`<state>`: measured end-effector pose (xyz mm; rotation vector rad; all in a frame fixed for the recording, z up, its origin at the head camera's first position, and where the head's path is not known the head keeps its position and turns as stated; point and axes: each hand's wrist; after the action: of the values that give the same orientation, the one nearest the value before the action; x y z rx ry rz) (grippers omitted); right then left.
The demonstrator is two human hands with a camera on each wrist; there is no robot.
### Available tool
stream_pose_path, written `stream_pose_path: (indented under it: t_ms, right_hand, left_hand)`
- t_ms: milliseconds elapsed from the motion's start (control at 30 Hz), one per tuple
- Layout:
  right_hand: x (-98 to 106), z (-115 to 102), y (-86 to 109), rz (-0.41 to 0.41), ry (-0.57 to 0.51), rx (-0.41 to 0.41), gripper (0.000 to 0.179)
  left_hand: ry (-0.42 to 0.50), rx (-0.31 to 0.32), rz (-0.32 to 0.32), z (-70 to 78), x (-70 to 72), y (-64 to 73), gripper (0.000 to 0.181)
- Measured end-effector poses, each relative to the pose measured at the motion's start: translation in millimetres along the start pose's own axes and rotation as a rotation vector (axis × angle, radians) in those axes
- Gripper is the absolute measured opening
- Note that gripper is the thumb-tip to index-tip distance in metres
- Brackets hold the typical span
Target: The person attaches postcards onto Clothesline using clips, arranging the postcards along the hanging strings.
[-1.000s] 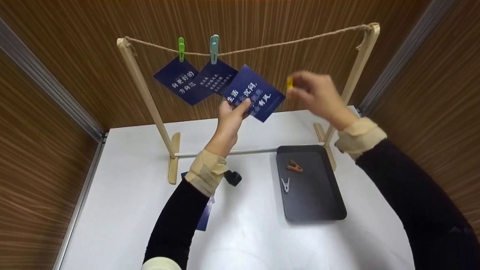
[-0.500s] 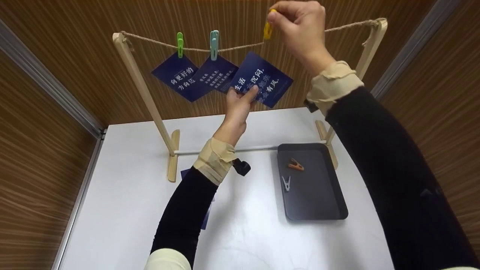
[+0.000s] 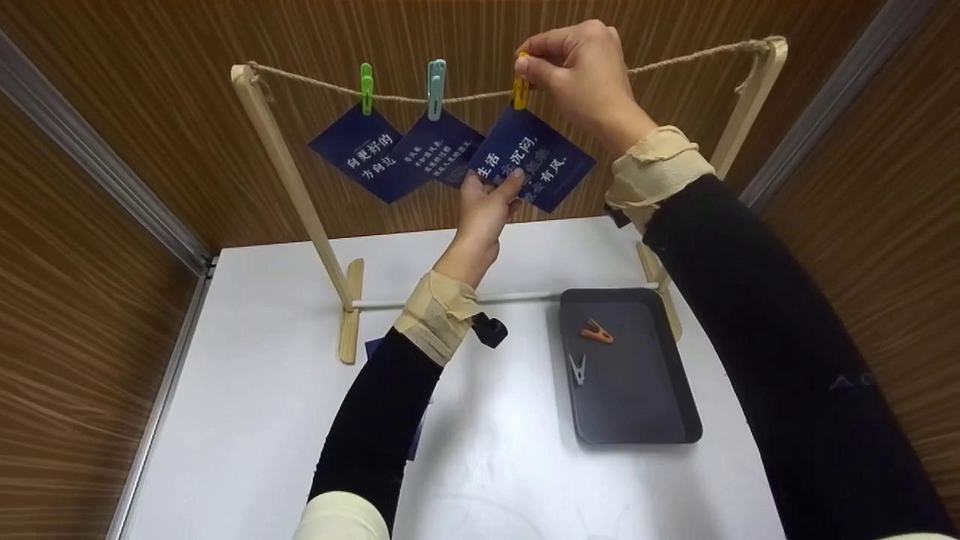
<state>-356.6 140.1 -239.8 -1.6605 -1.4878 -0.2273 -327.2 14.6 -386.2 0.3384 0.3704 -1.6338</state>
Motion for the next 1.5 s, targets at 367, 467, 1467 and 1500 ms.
stream_pose_path:
  t_ms: [367,467,1467,1500]
  right_hand:
    - [-3.4,-3.4,5.9,-0.061,0.092,0.024,0.027]
    - [-4.4,-2.8,6.4,-0.074,0.109,0.026,0.027]
    - [-12.1,40.9,71.9,0.114,0.346,0.693,0.023]
    - [-12.9,47.4,80.7,0.106,0.361,0.753,0.022]
  left_hand:
    - [-0.012,-0.017,-0.031,5.6,0.4,3.0,0.043]
    - [0.0,-0.008,-0.026,5.5,1.6,2.5,0.043]
    - [-0.609,-0.096,-0.252,-34.9,119.4,50.6,0.035]
    - [-0.683,-0.131,-0.274,-35.4,134.8,58.3,0.034]
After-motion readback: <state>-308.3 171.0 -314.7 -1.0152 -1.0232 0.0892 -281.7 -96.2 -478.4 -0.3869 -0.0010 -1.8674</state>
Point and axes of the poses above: each hand's wrist, its own y-axis away from the middle knuckle, its own x-axis out of the back of the hand, z = x × y
